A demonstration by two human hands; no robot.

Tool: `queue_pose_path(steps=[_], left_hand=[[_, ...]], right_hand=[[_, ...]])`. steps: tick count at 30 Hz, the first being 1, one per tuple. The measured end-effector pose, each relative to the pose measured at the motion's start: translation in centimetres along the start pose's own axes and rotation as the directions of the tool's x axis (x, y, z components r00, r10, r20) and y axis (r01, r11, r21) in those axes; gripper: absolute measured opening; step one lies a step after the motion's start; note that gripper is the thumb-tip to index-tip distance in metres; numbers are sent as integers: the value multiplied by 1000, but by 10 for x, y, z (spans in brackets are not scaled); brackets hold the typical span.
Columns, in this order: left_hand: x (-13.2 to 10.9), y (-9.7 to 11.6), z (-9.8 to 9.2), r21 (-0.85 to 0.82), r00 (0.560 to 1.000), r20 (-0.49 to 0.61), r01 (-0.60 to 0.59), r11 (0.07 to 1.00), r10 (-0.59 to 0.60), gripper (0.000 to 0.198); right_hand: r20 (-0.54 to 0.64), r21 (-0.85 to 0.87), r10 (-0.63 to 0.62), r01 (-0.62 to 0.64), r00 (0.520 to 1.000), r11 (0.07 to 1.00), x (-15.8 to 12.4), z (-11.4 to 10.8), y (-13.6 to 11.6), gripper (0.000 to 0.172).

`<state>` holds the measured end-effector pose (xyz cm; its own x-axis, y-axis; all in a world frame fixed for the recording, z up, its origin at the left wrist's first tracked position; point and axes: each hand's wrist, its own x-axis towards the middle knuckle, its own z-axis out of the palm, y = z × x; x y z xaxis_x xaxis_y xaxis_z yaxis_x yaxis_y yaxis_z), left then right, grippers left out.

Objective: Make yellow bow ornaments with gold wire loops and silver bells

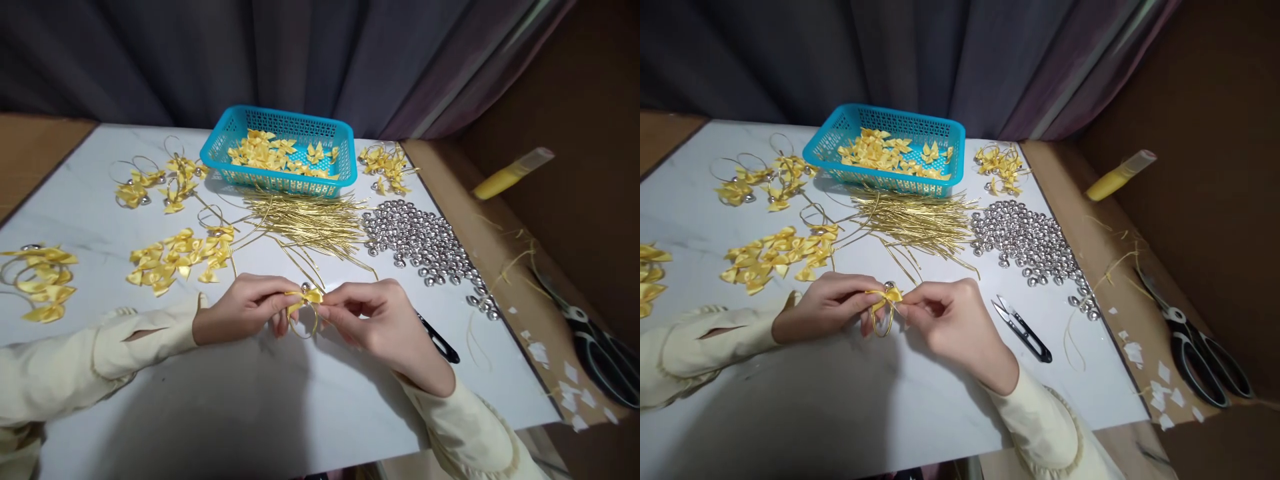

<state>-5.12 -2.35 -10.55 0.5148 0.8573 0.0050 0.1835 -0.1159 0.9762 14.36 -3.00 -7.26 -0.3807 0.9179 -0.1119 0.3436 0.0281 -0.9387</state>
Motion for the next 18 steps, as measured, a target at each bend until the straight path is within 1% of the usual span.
queue_pose_path(steps=[2,4,6,7,9,11,13,15,18], left_hand=[[0,0,0,58,998,-17,-66,996,68,19],[-1,-1,1,73,993,-31,-112,991,115,19],[-1,-1,0,51,992,-41,-116,992,118,19],[-1,-1,0,24,995,-43,-94,995,95,18],[-1,-1,0,-80,1000,-22,-5,997,3,16],[0,0,-2,-225,992,50,121,967,-113,15],[1,0,-3,-367,968,153,244,898,-201,17],[3,-2,-4,-496,941,228,334,802,-250,20],[5,-6,-5,-636,920,271,391,665,-283,19]], right_hand=[[0,-4,-17,17,1000,1000,0,-1,0,13],[2,-5,-26,26,1000,1000,0,-1,0,13],[5,-5,-28,28,1000,1000,0,-2,-1,14],[6,-4,-31,31,999,999,0,-2,-2,14],[0,0,-45,45,999,999,0,-2,-2,14],[-17,4,-63,63,998,998,0,-2,-2,13],[-48,4,-74,75,996,997,0,0,-2,12],[-89,19,-73,75,993,997,0,1,-2,11],[-129,91,-48,60,991,994,-1,5,-4,10]])
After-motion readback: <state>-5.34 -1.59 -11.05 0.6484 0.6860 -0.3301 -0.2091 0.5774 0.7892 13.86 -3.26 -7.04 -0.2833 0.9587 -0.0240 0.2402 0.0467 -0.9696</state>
